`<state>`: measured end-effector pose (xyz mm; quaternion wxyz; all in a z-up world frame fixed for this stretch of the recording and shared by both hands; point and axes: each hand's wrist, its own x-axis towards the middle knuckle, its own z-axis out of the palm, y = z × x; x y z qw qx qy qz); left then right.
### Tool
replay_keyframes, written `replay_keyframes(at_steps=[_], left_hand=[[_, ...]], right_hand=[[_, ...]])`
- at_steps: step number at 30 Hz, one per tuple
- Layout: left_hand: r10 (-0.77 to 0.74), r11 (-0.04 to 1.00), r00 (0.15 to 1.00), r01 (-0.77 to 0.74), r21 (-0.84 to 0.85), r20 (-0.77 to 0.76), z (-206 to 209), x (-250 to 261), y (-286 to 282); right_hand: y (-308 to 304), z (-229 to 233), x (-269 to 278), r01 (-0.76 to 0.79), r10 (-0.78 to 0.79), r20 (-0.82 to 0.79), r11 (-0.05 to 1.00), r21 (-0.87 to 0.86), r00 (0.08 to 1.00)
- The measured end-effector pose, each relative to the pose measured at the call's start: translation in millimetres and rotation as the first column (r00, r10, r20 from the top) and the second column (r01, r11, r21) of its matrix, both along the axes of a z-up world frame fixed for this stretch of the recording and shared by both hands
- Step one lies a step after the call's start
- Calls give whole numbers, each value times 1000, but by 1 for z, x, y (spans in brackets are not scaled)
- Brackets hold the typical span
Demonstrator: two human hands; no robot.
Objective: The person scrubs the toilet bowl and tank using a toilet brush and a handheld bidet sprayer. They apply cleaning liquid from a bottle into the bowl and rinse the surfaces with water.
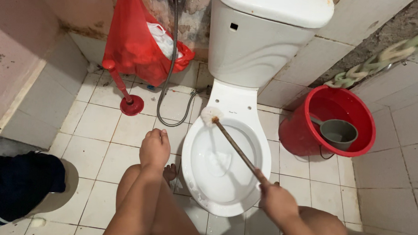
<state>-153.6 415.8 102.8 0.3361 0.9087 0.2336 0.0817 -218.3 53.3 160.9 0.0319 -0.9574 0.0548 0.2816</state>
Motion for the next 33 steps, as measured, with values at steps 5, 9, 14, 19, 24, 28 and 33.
replay_keyframes(at_steps=[5, 9, 14, 19, 24, 28, 33], left_hand=[[-13, 999, 1000, 13, 31, -6, -5, -2, 0], [-17, 997, 1000, 18, 73, -14, -7, 0, 0], [-13, 994, 997, 21, 108, -75, -10, -1, 2], [-7, 996, 998, 12, 83, -62, -8, -2, 3], [-4, 998, 998, 8, 59, -58, -4, 1, -1], [-2, 999, 995, 7, 50, -99, -9, 0, 0], [10, 999, 989, -2, 53, -145, -7, 2, 2]], right_hand=[[10, 8, 5, 309, -311, 20, 949, 60, 950], [30, 0, -1, -97, 96, -13, 985, -140, 995], [8, -6, 10, -39, 38, -5, 998, -42, 999], [6, -16, 38, 324, -351, 163, 931, 168, 922], [25, -18, 31, 39, -40, -27, 999, -27, 999], [19, -14, 48, 124, -135, 138, 988, 90, 981], [39, -16, 68, 65, -69, 90, 997, 51, 994]])
